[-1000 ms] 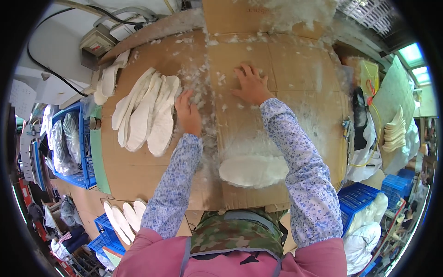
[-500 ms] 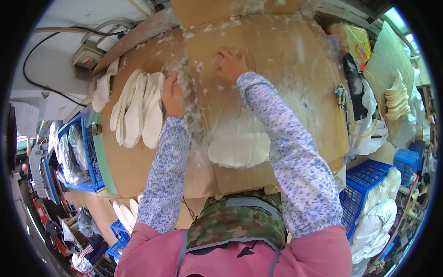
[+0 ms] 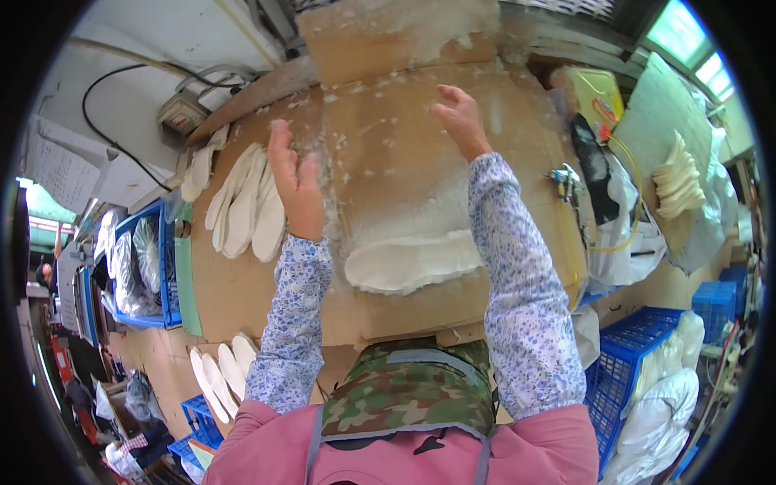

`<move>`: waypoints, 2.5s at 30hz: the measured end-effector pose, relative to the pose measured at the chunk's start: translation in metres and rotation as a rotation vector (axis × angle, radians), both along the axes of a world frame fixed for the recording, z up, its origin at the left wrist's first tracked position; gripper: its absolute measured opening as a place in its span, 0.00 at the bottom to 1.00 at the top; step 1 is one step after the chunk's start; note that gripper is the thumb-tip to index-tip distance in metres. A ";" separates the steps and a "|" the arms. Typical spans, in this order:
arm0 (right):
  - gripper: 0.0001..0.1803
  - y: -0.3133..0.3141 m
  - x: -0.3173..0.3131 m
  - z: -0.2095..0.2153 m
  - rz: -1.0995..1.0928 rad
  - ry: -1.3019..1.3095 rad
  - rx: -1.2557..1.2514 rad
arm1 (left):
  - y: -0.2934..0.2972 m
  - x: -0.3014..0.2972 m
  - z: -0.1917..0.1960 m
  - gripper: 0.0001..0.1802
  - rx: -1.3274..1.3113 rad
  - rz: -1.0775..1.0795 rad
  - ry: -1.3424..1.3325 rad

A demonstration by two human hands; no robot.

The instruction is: Cleaning shoe soles with an air gun and wool material before stacking them.

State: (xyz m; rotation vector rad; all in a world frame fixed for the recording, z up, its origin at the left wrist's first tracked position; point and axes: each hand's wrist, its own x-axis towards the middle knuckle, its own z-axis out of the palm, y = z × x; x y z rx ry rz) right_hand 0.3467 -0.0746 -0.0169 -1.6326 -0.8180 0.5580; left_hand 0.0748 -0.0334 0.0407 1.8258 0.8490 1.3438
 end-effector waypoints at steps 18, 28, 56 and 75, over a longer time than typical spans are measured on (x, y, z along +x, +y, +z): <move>0.11 -0.225 0.045 -0.021 -0.292 -0.740 0.107 | -0.151 0.102 0.045 0.26 -1.212 -1.158 -0.688; 0.24 -0.340 0.197 -0.143 -0.406 -0.310 -0.627 | -0.132 -0.062 -0.051 0.08 -0.649 -0.143 0.123; 0.07 -0.385 -0.078 0.047 -0.120 0.261 -0.484 | -0.189 0.006 -0.114 0.19 0.017 -0.493 0.716; 0.20 -0.353 -0.175 0.074 0.039 -0.122 -0.445 | -0.176 0.024 -0.151 0.22 0.336 -0.636 0.655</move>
